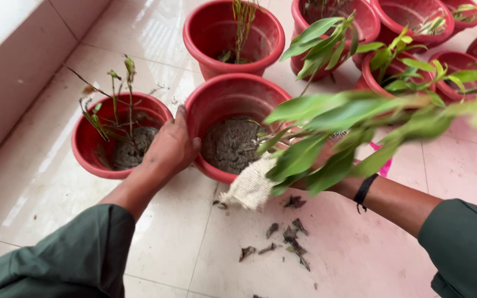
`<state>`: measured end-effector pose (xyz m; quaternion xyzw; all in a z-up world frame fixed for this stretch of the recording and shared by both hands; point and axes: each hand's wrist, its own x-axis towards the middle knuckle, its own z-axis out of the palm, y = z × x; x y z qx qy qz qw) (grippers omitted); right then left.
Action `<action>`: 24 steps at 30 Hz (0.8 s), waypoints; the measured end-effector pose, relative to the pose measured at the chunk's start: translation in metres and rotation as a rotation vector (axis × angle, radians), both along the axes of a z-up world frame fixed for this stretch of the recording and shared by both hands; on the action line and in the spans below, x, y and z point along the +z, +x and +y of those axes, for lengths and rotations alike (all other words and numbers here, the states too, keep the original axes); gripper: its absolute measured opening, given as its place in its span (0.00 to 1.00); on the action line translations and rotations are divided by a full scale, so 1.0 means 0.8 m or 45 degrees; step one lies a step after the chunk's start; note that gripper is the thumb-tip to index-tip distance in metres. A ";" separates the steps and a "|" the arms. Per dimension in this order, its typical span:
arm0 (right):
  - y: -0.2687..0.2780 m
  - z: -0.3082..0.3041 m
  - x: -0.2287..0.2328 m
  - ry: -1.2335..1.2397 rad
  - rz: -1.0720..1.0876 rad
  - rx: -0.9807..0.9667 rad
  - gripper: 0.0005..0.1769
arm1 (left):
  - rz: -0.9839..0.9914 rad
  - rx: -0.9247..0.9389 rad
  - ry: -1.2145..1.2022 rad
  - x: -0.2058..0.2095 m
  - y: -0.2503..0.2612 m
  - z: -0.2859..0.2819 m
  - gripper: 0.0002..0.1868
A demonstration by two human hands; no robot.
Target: The person wipes a plant pot with a cloth, cleans the leaves of a potted plant using the cloth, and holds a spray bottle next to the pot.
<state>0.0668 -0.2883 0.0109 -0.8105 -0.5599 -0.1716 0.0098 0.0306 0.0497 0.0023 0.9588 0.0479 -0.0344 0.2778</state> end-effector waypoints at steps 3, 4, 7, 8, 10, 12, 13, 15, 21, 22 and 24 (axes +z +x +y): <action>0.019 -0.011 -0.017 0.075 0.470 -0.036 0.30 | 0.085 -0.021 0.147 -0.001 0.000 -0.004 0.44; 0.014 -0.017 -0.025 0.092 0.655 -0.056 0.27 | 0.131 -0.041 0.137 -0.008 -0.002 -0.005 0.44; 0.011 -0.014 -0.032 0.116 0.844 -0.102 0.25 | 0.103 -0.054 0.140 -0.013 0.009 0.002 0.50; 0.015 -0.009 -0.028 0.085 0.750 -0.098 0.25 | 0.104 -0.061 0.163 -0.016 0.011 0.000 0.51; 0.015 0.001 -0.018 -0.022 0.383 -0.096 0.26 | 0.102 -0.072 0.188 -0.020 0.009 -0.005 0.52; 0.011 0.012 -0.008 -0.144 -0.041 -0.117 0.26 | 0.102 0.013 0.195 -0.019 0.006 -0.012 0.53; 0.009 0.016 -0.004 -0.194 -0.229 -0.127 0.26 | 0.100 0.012 0.196 -0.016 0.005 -0.015 0.53; -0.006 0.018 0.002 -0.244 -0.425 -0.136 0.27 | 0.157 0.139 0.209 -0.007 0.000 -0.023 0.56; -0.038 0.019 0.026 0.116 0.022 -0.040 0.28 | 0.338 0.260 -0.238 0.023 -0.017 -0.042 0.56; -0.041 0.018 0.029 0.196 0.147 -0.024 0.28 | 0.336 0.261 -0.243 0.026 -0.017 -0.043 0.56; -0.044 0.026 0.026 0.231 0.168 -0.052 0.28 | 0.355 0.266 -0.255 0.032 -0.018 -0.044 0.55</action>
